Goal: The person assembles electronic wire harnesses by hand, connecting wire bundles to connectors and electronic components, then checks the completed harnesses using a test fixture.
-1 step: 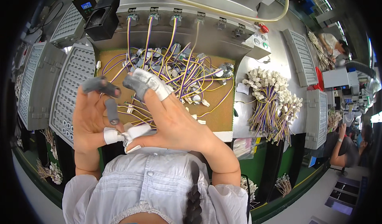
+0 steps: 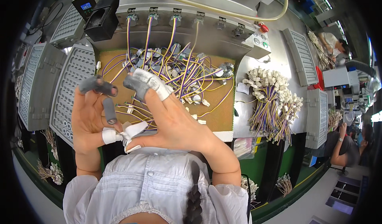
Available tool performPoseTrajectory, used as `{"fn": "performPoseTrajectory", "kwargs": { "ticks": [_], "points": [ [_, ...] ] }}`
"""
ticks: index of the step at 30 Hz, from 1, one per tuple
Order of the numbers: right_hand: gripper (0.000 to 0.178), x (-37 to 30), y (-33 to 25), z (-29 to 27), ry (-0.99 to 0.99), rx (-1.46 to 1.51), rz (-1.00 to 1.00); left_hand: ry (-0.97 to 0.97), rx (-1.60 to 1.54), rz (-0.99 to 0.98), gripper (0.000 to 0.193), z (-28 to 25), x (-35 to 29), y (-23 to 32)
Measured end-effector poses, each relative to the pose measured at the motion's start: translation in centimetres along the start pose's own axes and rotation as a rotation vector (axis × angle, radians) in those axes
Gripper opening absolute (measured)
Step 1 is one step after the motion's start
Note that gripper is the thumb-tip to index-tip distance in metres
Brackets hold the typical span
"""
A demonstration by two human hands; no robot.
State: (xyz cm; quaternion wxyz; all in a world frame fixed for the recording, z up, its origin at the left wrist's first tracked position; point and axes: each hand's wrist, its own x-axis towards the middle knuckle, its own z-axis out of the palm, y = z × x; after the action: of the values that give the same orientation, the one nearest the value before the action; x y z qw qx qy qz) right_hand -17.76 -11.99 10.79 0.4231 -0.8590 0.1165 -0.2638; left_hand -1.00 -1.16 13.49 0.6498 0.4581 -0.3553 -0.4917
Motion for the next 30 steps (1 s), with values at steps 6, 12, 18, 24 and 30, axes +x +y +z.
{"fn": "performPoseTrajectory", "kwargs": {
  "ticks": [6,12,18,24,30],
  "points": [
    [0.093,-0.3,0.6,0.4,0.074,0.028,-0.080,0.097,0.166,0.169,0.089,-0.1,-0.1,-0.4],
    [0.089,-0.3,-0.3,0.1,0.106,-0.070,-0.080,0.180,0.096,0.320,0.090,0.2,-0.2,-1.3],
    [0.090,0.0,-1.4,-0.8,0.040,-0.230,-0.160,-0.107,-0.051,0.055,0.096,-1.1,0.2,-1.2],
    [0.092,0.4,-0.8,-0.7,0.015,-0.158,-0.136,-0.089,-0.125,-0.141,0.095,-1.0,-0.3,-1.5],
    [0.091,0.1,-0.2,-0.5,0.075,0.004,-0.106,-0.043,-0.085,-0.028,0.092,-0.8,0.5,-1.2]
  ]
}}
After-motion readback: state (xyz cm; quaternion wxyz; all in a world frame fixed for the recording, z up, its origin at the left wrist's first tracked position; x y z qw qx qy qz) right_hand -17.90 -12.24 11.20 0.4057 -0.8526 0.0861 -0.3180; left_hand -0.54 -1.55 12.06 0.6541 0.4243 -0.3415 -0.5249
